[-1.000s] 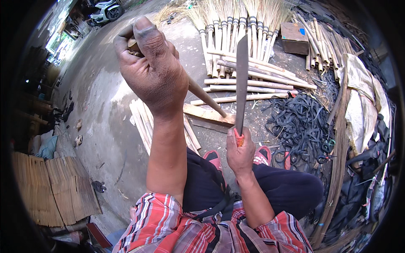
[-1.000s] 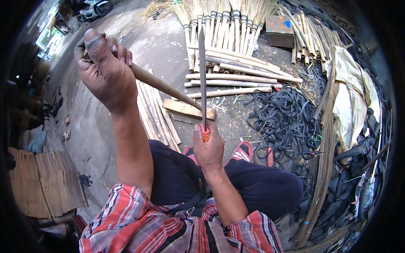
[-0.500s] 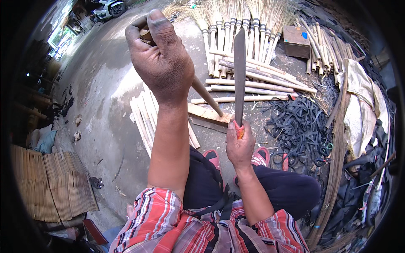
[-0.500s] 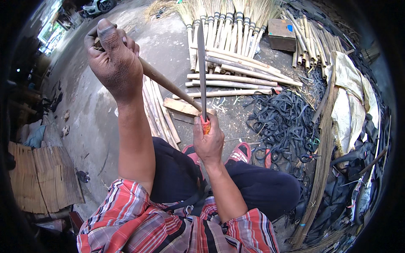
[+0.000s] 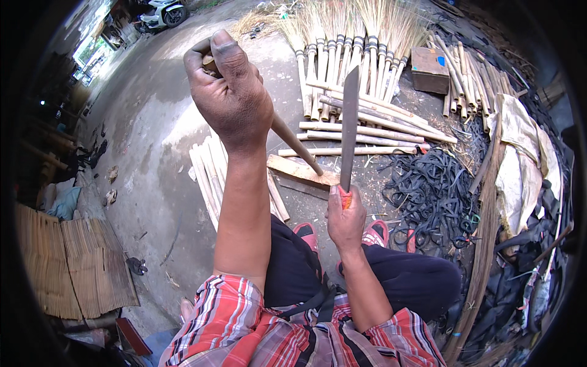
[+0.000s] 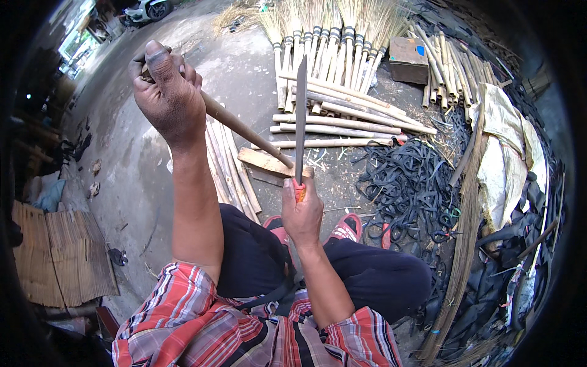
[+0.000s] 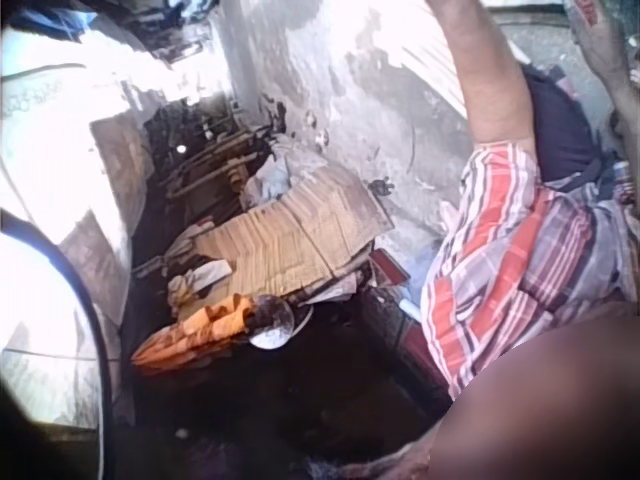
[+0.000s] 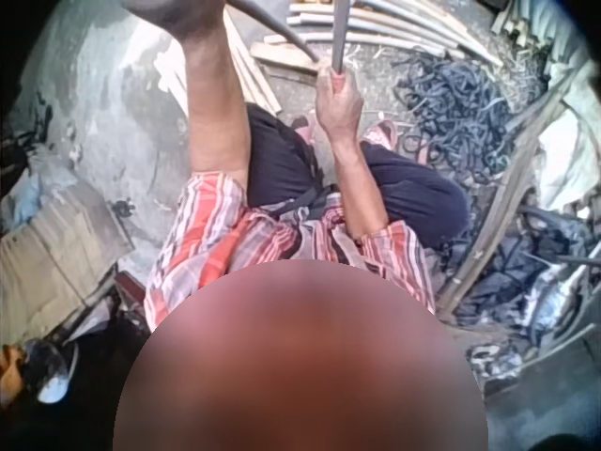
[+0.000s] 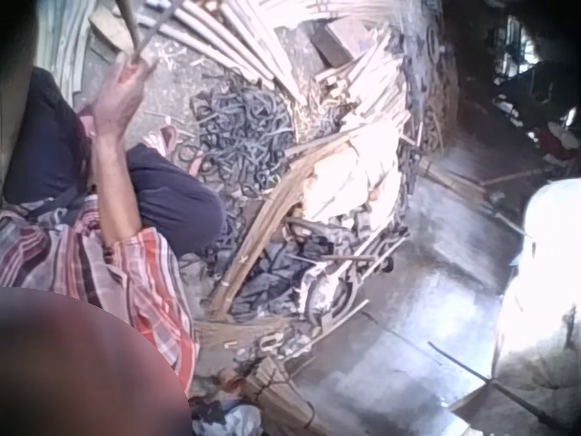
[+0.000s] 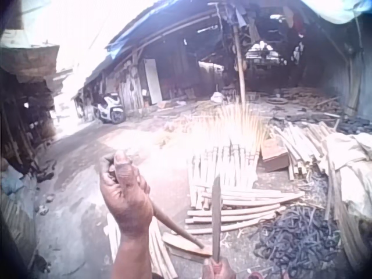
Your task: The person sits on the ground and uses a knife to sharpen the ends of wooden sticks one by one. They hold each stick with the left hand and scrape the tip with the knife in the right hand, then place the finished stick aside. The person also handles a bundle of thin sticks at the end.
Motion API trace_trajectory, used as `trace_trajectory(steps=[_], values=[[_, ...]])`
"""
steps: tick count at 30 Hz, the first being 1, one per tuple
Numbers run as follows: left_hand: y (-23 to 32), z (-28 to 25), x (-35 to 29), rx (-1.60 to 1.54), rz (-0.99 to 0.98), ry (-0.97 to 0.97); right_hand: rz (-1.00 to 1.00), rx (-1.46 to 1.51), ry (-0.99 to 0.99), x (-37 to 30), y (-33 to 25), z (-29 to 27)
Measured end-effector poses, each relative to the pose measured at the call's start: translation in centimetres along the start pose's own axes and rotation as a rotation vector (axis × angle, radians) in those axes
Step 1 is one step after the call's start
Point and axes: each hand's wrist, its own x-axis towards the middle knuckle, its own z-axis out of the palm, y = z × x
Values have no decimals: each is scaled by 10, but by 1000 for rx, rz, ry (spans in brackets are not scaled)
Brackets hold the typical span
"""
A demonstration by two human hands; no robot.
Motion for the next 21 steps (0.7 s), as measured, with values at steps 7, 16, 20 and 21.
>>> trace_trajectory(steps=[7,16,20,21], values=[[-9,8,3,10,56,-48,17,-532,-137,-14,50,28],[-15,0,6,67,41,-23,-74,-23,-93,6,10,7],[-17,8,5,-45,42,-12,-319,43,51,-11,31,21],[-15,9,4,-43,29,-10,-218,-178,-35,-12,40,27]])
